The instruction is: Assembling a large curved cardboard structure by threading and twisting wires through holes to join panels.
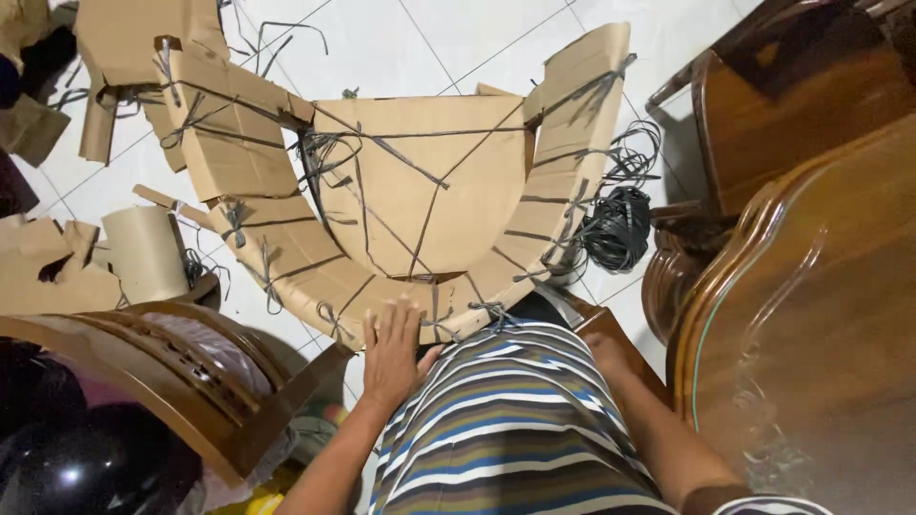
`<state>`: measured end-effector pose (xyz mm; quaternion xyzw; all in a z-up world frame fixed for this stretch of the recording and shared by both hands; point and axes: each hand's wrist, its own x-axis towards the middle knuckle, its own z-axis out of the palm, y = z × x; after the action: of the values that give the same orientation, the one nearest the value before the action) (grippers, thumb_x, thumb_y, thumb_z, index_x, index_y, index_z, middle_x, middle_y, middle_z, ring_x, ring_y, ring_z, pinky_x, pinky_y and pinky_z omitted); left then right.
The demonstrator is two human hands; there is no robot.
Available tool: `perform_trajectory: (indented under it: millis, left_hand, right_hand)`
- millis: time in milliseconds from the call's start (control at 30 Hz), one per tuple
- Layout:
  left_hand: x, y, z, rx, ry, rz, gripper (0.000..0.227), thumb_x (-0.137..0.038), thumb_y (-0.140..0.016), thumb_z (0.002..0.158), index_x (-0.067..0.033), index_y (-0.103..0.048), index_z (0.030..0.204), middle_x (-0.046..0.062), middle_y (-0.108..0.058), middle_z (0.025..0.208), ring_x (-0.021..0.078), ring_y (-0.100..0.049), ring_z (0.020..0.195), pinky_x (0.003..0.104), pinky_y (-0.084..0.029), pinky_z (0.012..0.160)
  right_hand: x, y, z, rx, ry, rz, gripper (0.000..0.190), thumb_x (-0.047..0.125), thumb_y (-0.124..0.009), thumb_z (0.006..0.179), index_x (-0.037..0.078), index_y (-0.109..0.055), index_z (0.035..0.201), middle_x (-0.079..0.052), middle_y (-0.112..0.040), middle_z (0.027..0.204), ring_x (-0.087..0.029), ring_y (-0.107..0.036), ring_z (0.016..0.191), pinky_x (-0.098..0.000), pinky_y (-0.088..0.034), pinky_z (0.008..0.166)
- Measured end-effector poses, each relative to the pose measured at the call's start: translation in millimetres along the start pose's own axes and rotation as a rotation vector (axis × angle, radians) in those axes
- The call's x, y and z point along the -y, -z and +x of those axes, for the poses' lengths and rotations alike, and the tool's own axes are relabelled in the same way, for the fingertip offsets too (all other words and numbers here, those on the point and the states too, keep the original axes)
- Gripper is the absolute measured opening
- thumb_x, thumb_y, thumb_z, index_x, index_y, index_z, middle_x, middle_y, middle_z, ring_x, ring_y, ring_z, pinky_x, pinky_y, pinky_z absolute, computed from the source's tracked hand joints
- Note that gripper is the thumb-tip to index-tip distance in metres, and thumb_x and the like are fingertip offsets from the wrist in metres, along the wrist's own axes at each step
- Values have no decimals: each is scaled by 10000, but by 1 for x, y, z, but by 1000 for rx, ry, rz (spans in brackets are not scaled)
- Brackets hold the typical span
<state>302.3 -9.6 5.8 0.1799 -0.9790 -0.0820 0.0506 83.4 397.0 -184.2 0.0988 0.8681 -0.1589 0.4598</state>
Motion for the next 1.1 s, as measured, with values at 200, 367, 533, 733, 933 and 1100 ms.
perform_trajectory:
  millis: [200,367,533,733,933,1100]
  left_hand:
    - [-6,3,15,272,14,3,814,-501,-769,750,-187,-473,1441,64,-541,1434,277,-439,1397,618,-185,1186]
    - [15,40,13,214,71,-124,808,-523,-666,872,-133,-412,1532,145,-389,1605,362,-268,1525,657,-89,1198]
    - [96,27,27,-293,606,-158,729,-207,-786,795,-36,-445,1417,309,-328,1594,505,-304,1476,683,-204,1177]
    - [174,-5,64,-332,983,-499,953,-196,-816,812,-2,-271,1569,261,-304,1567,469,-371,1452,592,-306,1214]
    - [202,12,86,-305,1137,-615,981,-107,-767,853,-15,-164,1622,284,-290,1600,492,-332,1481,607,-257,1229]
    - [227,67,141,-92,1122,-581,988,-177,-738,904,49,-51,1578,320,-239,1606,476,-346,1451,575,-321,1188]
  right_hand:
    - [-38,-46,32,16,33,338,254,403,-732,896,170,-826,934,-84,-772,937,-286,-727,1012,-422,-523,925]
    - [104,9,-90,-88,178,387,210,150,-664,890,84,-817,1018,-199,-756,1035,-378,-691,1063,-467,-524,928]
    - [177,38,-153,-127,260,948,482,369,-306,1150,30,-573,1365,-190,-705,1201,-194,-718,868,-258,-614,716]
    - [215,41,-156,-97,450,1008,750,651,-298,1103,8,-525,1416,-136,-691,1193,-202,-730,954,-260,-640,766]
    - [199,68,-142,-367,339,846,274,229,-495,1120,51,-630,1278,-137,-679,847,-157,-669,670,-258,-591,576]
    - [253,122,-199,-933,816,145,203,6,-516,1132,-117,-618,1257,-230,-628,1132,-281,-521,899,-383,-436,794]
